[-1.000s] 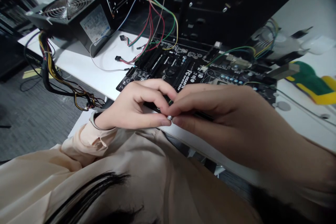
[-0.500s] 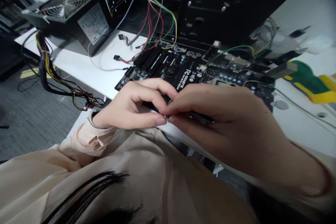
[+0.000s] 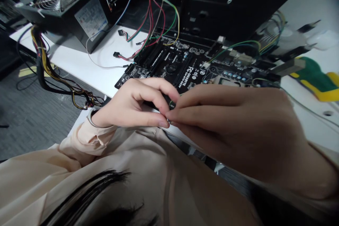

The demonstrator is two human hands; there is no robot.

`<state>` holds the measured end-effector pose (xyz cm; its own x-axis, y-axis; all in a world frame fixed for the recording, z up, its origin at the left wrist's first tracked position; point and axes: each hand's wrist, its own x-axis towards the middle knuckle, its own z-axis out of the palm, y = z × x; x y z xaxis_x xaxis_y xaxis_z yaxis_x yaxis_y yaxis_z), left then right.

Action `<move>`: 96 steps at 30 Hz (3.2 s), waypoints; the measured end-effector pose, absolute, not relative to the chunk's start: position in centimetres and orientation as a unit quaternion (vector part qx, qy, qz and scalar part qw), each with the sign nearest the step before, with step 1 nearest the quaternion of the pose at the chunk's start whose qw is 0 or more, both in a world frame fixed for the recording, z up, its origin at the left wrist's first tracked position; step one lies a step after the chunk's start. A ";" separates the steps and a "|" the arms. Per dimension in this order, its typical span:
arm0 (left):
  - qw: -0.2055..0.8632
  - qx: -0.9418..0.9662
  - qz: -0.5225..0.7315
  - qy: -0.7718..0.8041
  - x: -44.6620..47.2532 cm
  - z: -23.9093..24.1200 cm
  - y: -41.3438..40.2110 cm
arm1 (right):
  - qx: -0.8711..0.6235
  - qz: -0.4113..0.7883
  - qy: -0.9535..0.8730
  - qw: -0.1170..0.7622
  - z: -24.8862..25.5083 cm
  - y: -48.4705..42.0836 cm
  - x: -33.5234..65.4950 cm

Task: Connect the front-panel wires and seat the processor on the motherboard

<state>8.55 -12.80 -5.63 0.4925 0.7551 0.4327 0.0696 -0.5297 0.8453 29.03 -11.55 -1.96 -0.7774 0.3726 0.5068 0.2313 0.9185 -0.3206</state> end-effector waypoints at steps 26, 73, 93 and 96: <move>0.155 0.766 0.501 0.371 9.9 -7.6 -14.1 | -0.283 0.125 -0.932 0.190 -4.0 -11.4 28.9; 0.209 0.781 0.457 0.371 9.9 -6.8 -13.8 | -0.241 -0.189 -0.946 0.109 -3.4 -14.3 26.8; 0.157 0.797 0.431 0.392 9.6 -6.8 -14.3 | -0.232 -0.261 -0.924 0.156 -4.8 -15.7 27.3; 0.148 0.802 0.425 0.392 9.5 -6.8 -14.3 | -0.238 -0.255 -0.923 0.163 -4.8 -15.9 27.4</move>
<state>9.51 -14.32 -6.85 0.3309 0.7548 0.5664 0.5034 -0.6489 0.5706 27.44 -15.90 -4.84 -0.8333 0.3574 0.4217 0.5230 0.7567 0.3922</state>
